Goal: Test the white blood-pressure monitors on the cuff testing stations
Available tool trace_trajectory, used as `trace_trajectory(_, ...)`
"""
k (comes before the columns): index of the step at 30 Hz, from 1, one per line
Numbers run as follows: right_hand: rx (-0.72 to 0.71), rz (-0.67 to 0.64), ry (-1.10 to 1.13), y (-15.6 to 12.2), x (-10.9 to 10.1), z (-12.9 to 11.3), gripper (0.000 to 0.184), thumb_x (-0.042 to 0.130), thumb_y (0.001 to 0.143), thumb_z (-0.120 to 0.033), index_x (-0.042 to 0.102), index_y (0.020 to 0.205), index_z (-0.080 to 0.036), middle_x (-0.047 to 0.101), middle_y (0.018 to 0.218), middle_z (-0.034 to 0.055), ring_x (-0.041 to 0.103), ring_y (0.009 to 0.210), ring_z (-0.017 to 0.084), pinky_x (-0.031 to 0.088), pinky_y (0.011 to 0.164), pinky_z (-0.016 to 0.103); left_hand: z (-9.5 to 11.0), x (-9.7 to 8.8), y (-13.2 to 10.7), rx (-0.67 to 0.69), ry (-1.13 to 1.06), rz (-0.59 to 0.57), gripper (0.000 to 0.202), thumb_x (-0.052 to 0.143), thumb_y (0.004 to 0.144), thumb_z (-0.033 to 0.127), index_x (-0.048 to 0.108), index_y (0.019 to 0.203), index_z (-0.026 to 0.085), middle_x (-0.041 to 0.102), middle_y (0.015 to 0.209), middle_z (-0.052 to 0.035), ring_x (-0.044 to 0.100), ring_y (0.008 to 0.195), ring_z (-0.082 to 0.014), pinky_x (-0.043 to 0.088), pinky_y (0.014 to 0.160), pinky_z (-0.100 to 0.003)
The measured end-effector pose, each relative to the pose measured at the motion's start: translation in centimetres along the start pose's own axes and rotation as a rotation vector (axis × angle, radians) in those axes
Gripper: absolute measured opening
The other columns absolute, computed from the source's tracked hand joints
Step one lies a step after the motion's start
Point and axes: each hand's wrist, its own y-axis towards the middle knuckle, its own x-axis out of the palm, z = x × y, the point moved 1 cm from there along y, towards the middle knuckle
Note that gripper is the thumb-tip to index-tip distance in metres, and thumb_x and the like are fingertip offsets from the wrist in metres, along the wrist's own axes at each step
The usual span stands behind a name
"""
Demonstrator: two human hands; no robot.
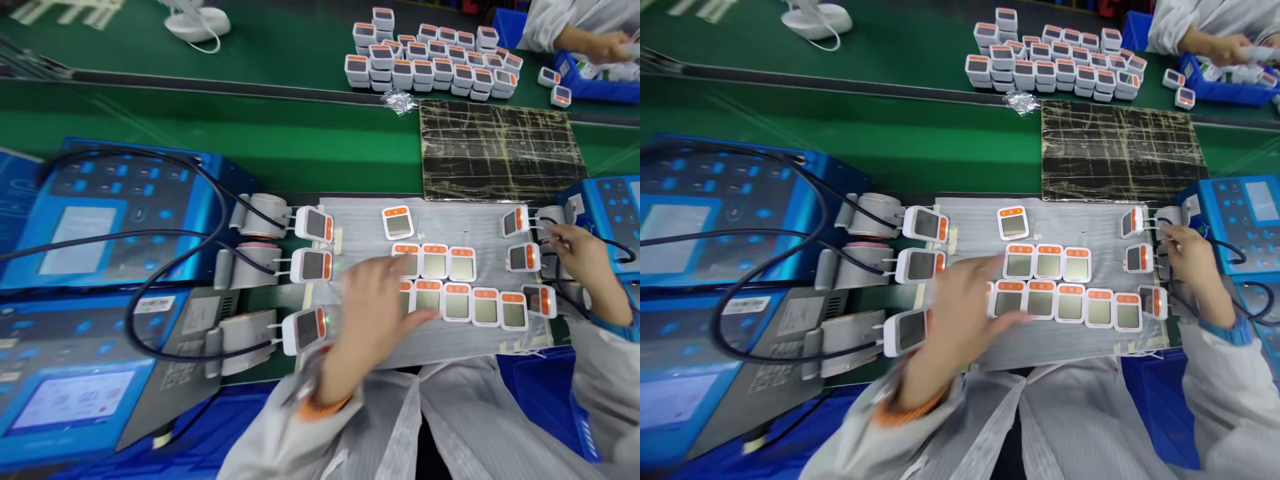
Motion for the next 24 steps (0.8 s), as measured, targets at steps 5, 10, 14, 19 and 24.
trace_trajectory(5,-0.23,-0.207,-0.15,6.8,4.7,2.7,0.027,0.06,0.081,-0.019,0.077,0.101,-0.015,0.077,0.114,0.0172,0.066,0.116,0.035,0.048,0.105,0.049,9.0,12.1,13.3,0.181,-0.297,-0.27,0.059,0.072,0.09,0.03,0.046,0.141,0.016,0.061,0.135,-0.0159,0.052,0.126,-0.0312,0.043,0.102,-0.042)
trace_trajectory(10,-0.267,-0.18,-0.118,7.4,6.1,4.2,0.023,0.057,0.073,-0.015,0.076,0.084,-0.021,0.079,0.107,0.0128,0.07,0.11,0.033,0.045,0.109,0.054,10.8,20.0,19.7,0.154,-0.458,-0.42,0.084,0.084,0.077,0.034,0.041,0.149,0.024,0.063,0.138,-0.0101,0.05,0.13,-0.0337,0.042,0.104,-0.046)
trace_trajectory(14,-0.288,-0.109,0.059,6.6,6.2,4.6,0.018,0.059,0.079,-0.024,0.076,0.086,-0.024,0.079,0.107,0.0102,0.07,0.112,0.032,0.043,0.113,0.057,10.1,20.7,19.9,0.166,-0.565,-0.325,0.071,0.084,0.075,0.034,0.055,0.138,0.031,0.06,0.139,-0.0042,0.052,0.128,-0.0303,0.041,0.102,-0.044)
trace_trajectory(19,-0.297,-0.047,0.189,6.3,6.5,4.4,0.015,0.06,0.082,-0.027,0.075,0.083,-0.024,0.079,0.099,0.0085,0.072,0.102,0.029,0.045,0.113,0.054,9.7,20.3,19.2,0.189,-0.617,-0.236,0.067,0.083,0.076,0.037,0.058,0.137,0.032,0.059,0.126,-0.0037,0.054,0.125,-0.0269,0.041,0.099,-0.04)
trace_trajectory(24,-0.338,-0.052,0.151,6.5,6.3,3.9,0.021,0.053,0.085,-0.02,0.07,0.074,-0.025,0.076,0.081,0.0046,0.072,0.089,0.024,0.045,0.114,0.052,9.9,20.2,18.9,0.236,-0.585,-0.218,0.066,0.083,0.076,0.04,0.059,0.137,0.03,0.059,0.122,-0.0051,0.055,0.123,-0.0282,0.039,0.1,-0.041)
